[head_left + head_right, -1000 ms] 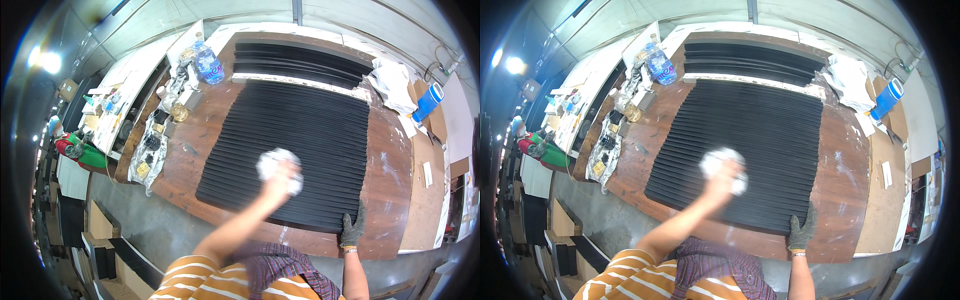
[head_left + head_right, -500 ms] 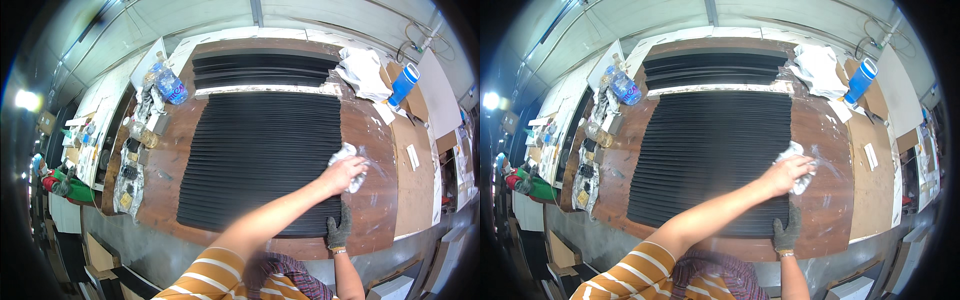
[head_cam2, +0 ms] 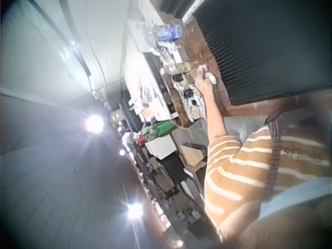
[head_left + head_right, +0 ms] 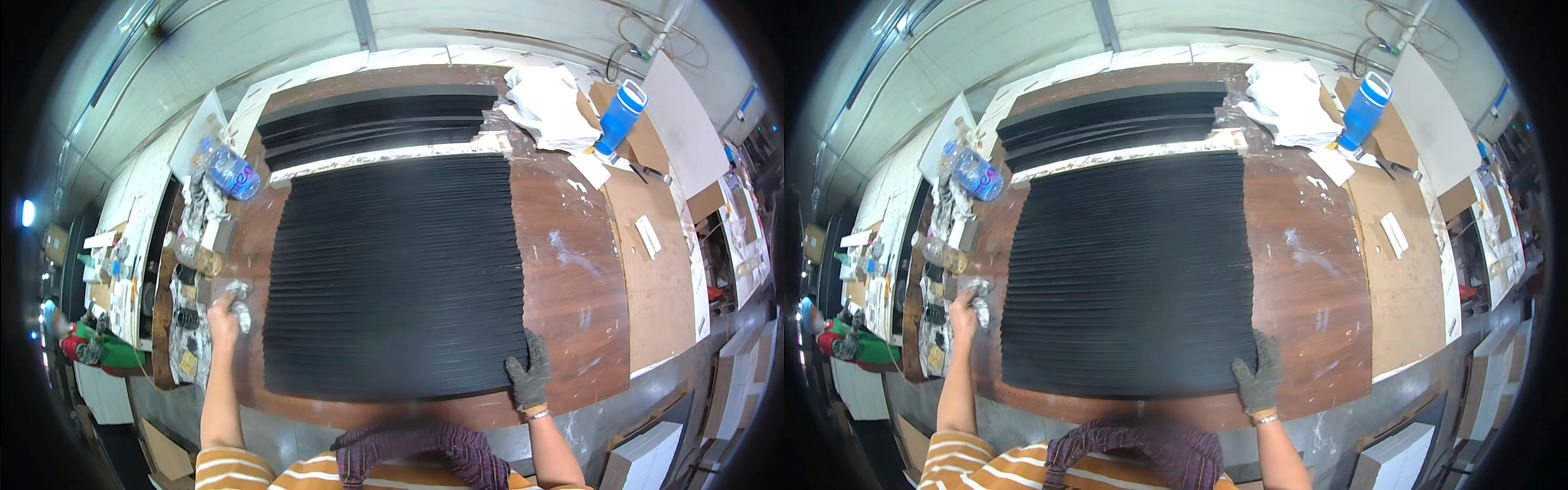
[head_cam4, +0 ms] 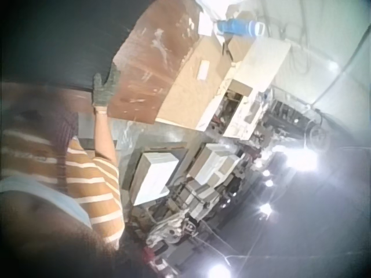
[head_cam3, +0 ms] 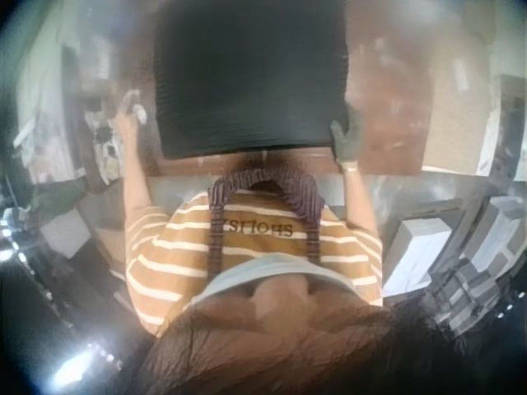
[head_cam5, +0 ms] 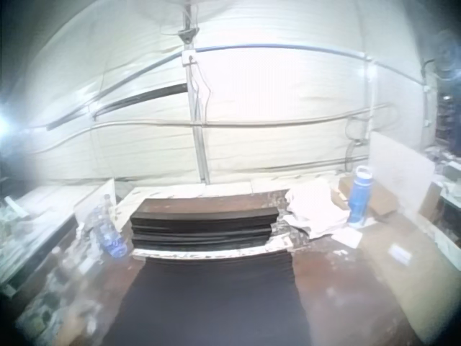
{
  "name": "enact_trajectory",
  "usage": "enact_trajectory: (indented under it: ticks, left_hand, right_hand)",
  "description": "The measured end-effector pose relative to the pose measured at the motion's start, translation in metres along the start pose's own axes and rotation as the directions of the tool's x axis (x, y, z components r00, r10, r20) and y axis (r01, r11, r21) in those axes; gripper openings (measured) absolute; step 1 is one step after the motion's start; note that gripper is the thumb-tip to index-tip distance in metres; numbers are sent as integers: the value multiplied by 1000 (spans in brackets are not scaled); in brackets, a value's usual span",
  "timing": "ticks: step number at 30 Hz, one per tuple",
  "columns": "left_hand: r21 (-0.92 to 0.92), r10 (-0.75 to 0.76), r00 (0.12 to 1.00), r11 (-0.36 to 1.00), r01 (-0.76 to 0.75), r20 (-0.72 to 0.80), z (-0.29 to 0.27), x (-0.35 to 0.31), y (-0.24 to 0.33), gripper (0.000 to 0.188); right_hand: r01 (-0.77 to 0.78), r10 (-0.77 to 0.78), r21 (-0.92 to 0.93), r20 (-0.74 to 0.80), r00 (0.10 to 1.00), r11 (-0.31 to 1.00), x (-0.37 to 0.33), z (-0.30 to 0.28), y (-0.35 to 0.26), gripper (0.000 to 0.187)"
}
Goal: The person wipes a stack of black ribbed plastic panels on a wooden workbench using a white cloth and a yellow sponge. They repeatedly flip and reposition the panels to clean different sides and edges, then stack them back on the table.
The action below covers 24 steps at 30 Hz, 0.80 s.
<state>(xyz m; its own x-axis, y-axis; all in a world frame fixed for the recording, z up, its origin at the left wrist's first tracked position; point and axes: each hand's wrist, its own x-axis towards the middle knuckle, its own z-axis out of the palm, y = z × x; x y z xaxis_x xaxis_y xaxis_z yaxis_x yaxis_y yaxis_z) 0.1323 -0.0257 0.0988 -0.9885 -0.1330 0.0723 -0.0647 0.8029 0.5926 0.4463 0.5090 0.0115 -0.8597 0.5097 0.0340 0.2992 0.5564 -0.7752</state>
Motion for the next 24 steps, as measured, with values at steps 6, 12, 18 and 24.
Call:
enact_trajectory:
  ticks: [6,12,18,24]
  left_hand:
    - [-319,474,881,834,-449,-1,94,-21,104,21]
    - [-304,912,303,382,-873,277,242,-92,276,42]
    - [-354,852,373,499,-791,368,240,-66,216,38]
    - [-117,459,848,888,-444,263,105,-1,59,50]
  right_hand:
    - [-12,11,-60,-20,1000,998,78,-10,-30,81]
    - [322,-289,-437,142,947,840,154,28,-59,88]
    - [234,-172,-458,173,970,858,157,30,-70,86]
    - [212,-136,-475,191,972,854,157,28,-80,86]
